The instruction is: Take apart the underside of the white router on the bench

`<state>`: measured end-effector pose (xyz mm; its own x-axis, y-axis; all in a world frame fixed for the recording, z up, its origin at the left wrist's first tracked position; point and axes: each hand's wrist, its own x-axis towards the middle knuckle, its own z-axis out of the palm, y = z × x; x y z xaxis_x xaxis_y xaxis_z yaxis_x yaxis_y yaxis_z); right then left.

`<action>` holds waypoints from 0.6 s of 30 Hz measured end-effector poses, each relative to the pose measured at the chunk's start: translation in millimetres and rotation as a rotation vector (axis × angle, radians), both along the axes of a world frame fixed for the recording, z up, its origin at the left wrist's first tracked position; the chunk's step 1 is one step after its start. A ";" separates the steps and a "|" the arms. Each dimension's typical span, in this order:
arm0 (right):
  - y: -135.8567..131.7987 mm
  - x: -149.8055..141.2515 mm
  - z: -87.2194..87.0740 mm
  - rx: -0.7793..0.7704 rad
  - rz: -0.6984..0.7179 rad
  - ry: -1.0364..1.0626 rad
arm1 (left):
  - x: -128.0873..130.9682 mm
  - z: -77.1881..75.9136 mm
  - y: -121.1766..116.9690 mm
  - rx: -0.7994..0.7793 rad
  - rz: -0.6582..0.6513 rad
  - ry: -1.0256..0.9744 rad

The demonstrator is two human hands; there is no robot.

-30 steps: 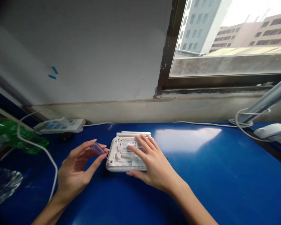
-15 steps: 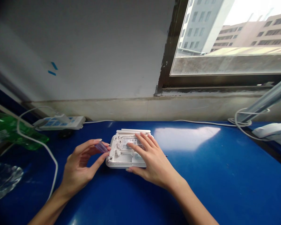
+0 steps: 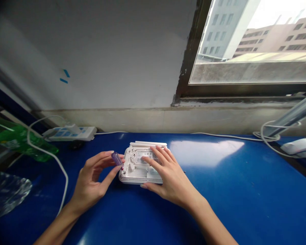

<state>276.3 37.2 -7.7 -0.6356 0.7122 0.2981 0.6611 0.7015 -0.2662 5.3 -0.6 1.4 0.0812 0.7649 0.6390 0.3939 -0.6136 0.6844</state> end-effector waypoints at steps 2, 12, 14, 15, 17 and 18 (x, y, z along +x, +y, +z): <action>-0.3 0.1 0.2 0.006 0.001 -0.001 | -1.0 0.5 1.6 0.055 0.028 0.055; 1.0 -0.6 -0.6 -0.023 0.005 -0.001 | -4.5 5.6 -3.9 0.015 -0.009 0.149; 1.9 -1.4 2.2 -0.030 0.006 0.013 | -4.0 4.3 -4.2 0.011 -0.018 0.131; 0.9 -0.5 6.2 -0.031 0.019 0.038 | -3.8 4.2 -4.2 0.013 -0.025 0.121; -6.7 6.0 19.4 -0.020 0.054 0.133 | -3.4 4.8 -4.3 0.022 -0.041 0.111; -13.7 11.8 27.8 -0.006 0.056 0.211 | -3.3 5.4 -4.4 0.029 -0.047 0.112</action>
<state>288.1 23.5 20.1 -0.5981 0.6800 0.4242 0.5505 0.7332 -0.3992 2.0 -5.0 6.8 0.1885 0.7402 0.6454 0.4375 -0.6517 0.6197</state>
